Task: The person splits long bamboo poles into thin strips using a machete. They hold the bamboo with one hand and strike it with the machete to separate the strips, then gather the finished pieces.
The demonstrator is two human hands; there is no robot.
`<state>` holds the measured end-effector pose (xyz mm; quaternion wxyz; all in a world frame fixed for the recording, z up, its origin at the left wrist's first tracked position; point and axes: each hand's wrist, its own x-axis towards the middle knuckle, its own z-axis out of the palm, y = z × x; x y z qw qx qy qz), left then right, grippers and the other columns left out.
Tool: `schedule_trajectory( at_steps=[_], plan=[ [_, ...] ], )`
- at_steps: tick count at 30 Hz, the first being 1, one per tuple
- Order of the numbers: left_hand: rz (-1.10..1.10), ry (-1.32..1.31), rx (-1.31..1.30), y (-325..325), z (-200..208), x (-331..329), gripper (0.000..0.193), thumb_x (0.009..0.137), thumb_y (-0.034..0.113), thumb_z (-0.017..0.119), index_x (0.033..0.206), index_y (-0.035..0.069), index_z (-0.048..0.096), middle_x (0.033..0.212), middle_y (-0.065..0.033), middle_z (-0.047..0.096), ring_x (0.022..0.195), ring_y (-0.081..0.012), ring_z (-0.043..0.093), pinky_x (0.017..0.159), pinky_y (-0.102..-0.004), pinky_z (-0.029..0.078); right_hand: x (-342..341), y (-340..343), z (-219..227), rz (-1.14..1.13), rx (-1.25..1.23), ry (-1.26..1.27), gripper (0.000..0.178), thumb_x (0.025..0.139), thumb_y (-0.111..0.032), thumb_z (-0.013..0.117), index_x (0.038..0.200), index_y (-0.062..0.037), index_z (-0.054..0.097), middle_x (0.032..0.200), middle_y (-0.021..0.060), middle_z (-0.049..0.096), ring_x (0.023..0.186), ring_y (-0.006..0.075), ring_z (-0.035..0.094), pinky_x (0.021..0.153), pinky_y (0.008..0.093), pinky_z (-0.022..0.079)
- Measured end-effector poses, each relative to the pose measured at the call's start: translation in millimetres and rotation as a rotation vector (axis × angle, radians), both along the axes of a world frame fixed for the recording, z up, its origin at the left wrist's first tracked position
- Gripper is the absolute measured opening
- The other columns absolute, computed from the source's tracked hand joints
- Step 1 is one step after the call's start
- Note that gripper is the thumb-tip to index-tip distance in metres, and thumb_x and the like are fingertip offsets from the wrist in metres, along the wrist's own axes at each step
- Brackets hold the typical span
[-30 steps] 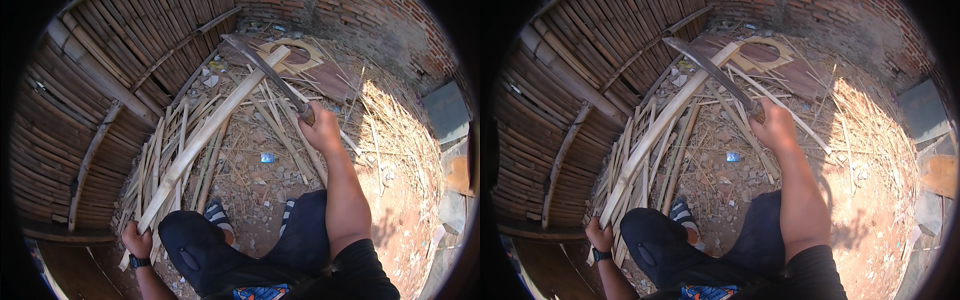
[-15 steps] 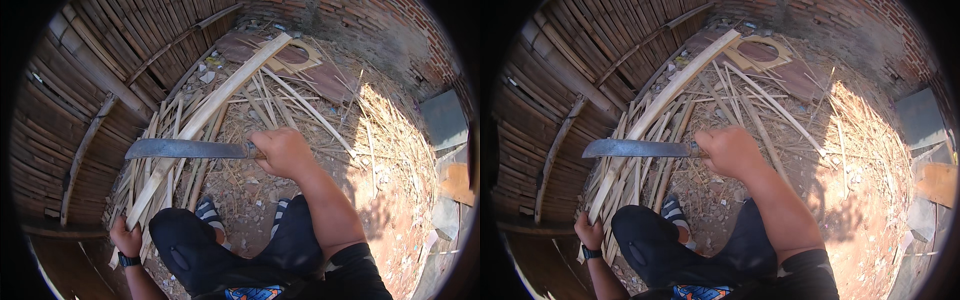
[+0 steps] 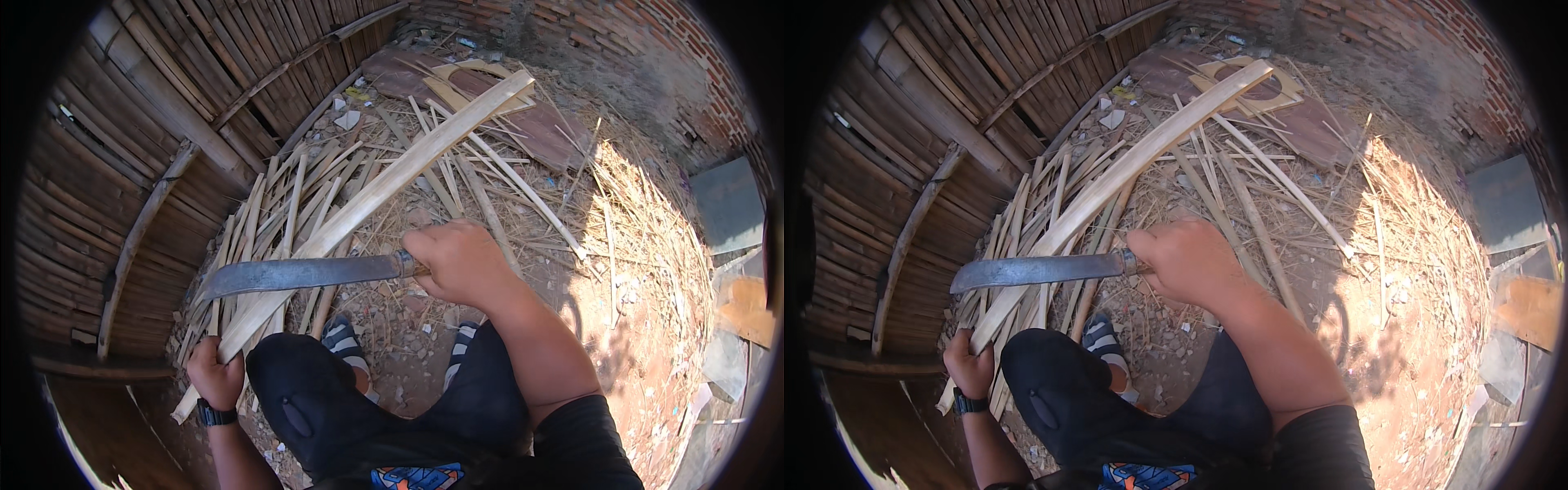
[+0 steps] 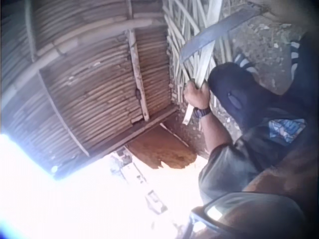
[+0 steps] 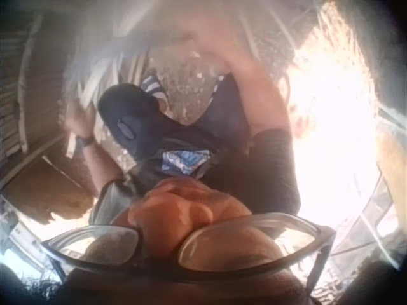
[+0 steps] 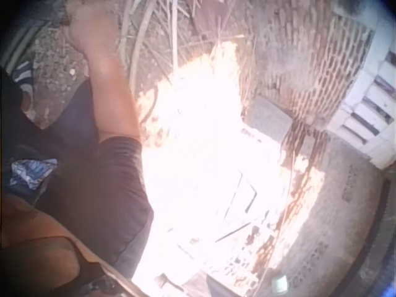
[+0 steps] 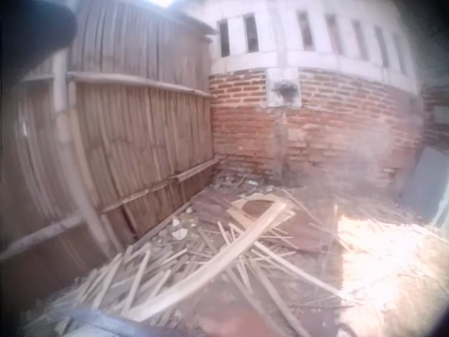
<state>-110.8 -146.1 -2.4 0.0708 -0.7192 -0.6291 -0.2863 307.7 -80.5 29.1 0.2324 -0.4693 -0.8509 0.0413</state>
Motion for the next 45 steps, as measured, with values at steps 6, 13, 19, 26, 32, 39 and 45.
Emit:
schedule_trajectory(
  at_steps=[6, 13, 19, 26, 32, 39, 45],
  plan=[
    [0.053, -0.021, 0.001, 14.4, 1.7, 13.5, 0.017, 0.068, 0.007, 0.071, 0.079, 0.002, 0.060, 0.064, -0.0159, 0.056, 0.059, -0.0367, 0.056, 0.054, -0.0417, 0.044, 51.8, 30.7, -16.8, -0.402, -0.143, 0.351, 0.025, 0.075, -0.017, 0.072, 0.090, -0.0045, 0.056, 0.075, 0.0170, 0.064, 0.079, 0.0392, 0.065, 0.070, 0.0476, 0.051],
    [0.052, 0.086, 0.005, 23.3, 9.8, 26.3, 0.020, 0.069, 0.011, 0.076, 0.082, 0.005, 0.063, 0.066, -0.0166, 0.059, 0.060, -0.0374, 0.059, 0.054, -0.0437, 0.045, 26.1, 27.7, -31.4, -0.201, -0.206, 0.224, 0.028, 0.079, -0.017, 0.069, 0.102, -0.0022, 0.061, 0.082, 0.0198, 0.066, 0.079, 0.0357, 0.065, 0.073, 0.0412, 0.050],
    [0.032, 0.147, -0.078, 28.8, 8.0, 21.1, 0.021, 0.069, 0.015, 0.077, 0.081, 0.004, 0.062, 0.067, -0.0184, 0.060, 0.064, -0.0403, 0.060, 0.056, -0.0463, 0.046, 46.5, 48.4, -59.7, -0.425, -0.329, 0.410, 0.035, 0.078, -0.019, 0.070, 0.107, -0.0003, 0.062, 0.087, 0.0207, 0.067, 0.081, 0.0346, 0.067, 0.076, 0.0406, 0.051],
    [0.010, 0.098, -0.169, 28.8, 7.2, 20.2, 0.026, 0.069, 0.018, 0.079, 0.073, 0.003, 0.058, 0.067, -0.0201, 0.058, 0.065, -0.0416, 0.059, 0.056, -0.0456, 0.045, 63.4, 56.9, -64.9, -0.386, -0.367, 0.343, 0.040, 0.080, -0.019, 0.070, 0.116, -0.0014, 0.062, 0.092, 0.0199, 0.069, 0.083, 0.0314, 0.068, 0.077, 0.0394, 0.051],
    [0.055, 0.048, -0.306, -4.3, 5.3, -2.3, 0.028, 0.073, 0.019, 0.080, 0.072, 0.001, 0.058, 0.064, -0.0209, 0.057, 0.058, -0.0411, 0.056, 0.052, -0.0433, 0.042, 63.0, 50.6, -75.5, -0.437, -0.303, 0.377, 0.038, 0.079, -0.019, 0.070, 0.112, -0.0030, 0.062, 0.087, 0.0196, 0.068, 0.082, 0.0352, 0.067, 0.076, 0.0433, 0.051],
    [0.068, -0.419, -0.595, -79.5, 7.7, -19.4, 0.038, 0.079, 0.028, 0.082, 0.076, -0.001, 0.058, 0.059, -0.0050, 0.054, 0.056, -0.0101, 0.046, 0.050, -0.0311, 0.039, 21.8, 34.0, -38.9, -0.029, -0.320, 0.109, 0.031, 0.073, -0.018, 0.071, 0.100, -0.0051, 0.061, 0.081, 0.0201, 0.064, 0.082, 0.0414, 0.063, 0.072, 0.0483, 0.049],
    [0.077, -0.453, -0.717, -133.4, -12.7, -19.0, 0.048, 0.092, 0.043, 0.067, 0.073, 0.001, 0.054, 0.055, -0.0045, 0.050, 0.054, -0.0094, 0.045, 0.049, -0.0304, 0.037, 3.3, 22.1, -40.2, 0.080, -0.408, 0.080, 0.028, 0.072, -0.017, 0.070, 0.096, -0.0057, 0.062, 0.081, 0.0198, 0.064, 0.082, 0.0406, 0.063, 0.071, 0.0482, 0.049]
  ],
)
